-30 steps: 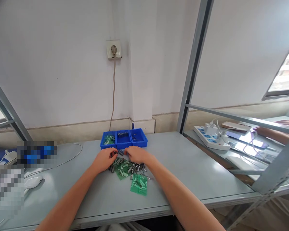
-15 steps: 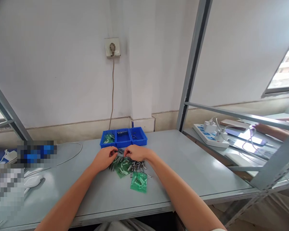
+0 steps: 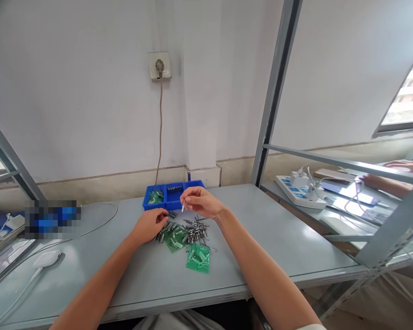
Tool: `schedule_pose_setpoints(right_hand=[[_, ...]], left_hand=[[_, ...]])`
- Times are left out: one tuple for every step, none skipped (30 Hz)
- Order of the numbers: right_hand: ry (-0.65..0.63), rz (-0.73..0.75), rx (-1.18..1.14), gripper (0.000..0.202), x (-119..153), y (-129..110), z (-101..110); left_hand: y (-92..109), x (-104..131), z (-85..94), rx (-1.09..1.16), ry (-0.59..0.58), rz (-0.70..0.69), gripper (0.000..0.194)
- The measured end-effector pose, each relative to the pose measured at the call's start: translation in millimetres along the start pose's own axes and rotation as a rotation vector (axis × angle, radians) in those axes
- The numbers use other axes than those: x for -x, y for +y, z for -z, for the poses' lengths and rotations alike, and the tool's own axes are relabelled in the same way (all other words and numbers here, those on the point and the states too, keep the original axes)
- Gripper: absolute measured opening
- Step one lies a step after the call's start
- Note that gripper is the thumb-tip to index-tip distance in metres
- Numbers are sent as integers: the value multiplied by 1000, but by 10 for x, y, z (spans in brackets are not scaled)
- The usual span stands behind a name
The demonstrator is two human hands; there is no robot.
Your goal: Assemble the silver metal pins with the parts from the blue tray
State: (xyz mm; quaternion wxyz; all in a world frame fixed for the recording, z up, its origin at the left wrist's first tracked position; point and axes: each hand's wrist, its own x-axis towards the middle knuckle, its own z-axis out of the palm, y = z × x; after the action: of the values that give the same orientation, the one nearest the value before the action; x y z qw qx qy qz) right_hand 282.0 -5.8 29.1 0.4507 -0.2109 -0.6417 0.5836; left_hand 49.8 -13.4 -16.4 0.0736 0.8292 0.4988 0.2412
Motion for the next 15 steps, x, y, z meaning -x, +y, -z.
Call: schedule_pose_setpoints(right_hand=[[42,27,-24,39,6,-7,1],[87,43,-34,42,12,-18,-3],[130,49,-36,45,18,-34,-13],[162,50,-38,46,25,-53,-26],[177,51,-49,46,32,-75,-41],[174,55,-72,45,38,-97,-56],[157,58,-105,44,41,-117,-66],[134,56,-143,43,40,-132,-68],[116,44,-175,42,35,-137,-61],[113,18,-191,41,24,-130,-41],[129,-18,-185,41,7,-111,-9],[163,-59,-155,42,-16,-79,35],[214,-99,-106,43,-43,-37,88],[275,-133,-44,43,-72,11,147],[351,-158,19,43,-101,61,208]], left_hand=[[-4,-5,-3,-4,-3,2,24],[-8,-10,-5,-7,-7,3,24],[-10,-13,-5,-9,-10,4,24],[-11,-14,-5,-8,-12,4,24],[-11,-14,-3,-5,-15,2,24],[-10,-12,-1,0,-17,1,24],[-9,-8,1,5,-17,2,24],[-8,-4,3,9,-13,4,24],[-8,-1,4,12,-9,7,24],[-9,1,4,13,-6,9,24],[-10,2,4,14,-6,10,25],[-11,1,4,15,-7,10,26],[-13,-2,4,17,-11,8,27],[-15,-6,4,18,-15,6,27],[-18,-10,4,18,-18,4,27]])
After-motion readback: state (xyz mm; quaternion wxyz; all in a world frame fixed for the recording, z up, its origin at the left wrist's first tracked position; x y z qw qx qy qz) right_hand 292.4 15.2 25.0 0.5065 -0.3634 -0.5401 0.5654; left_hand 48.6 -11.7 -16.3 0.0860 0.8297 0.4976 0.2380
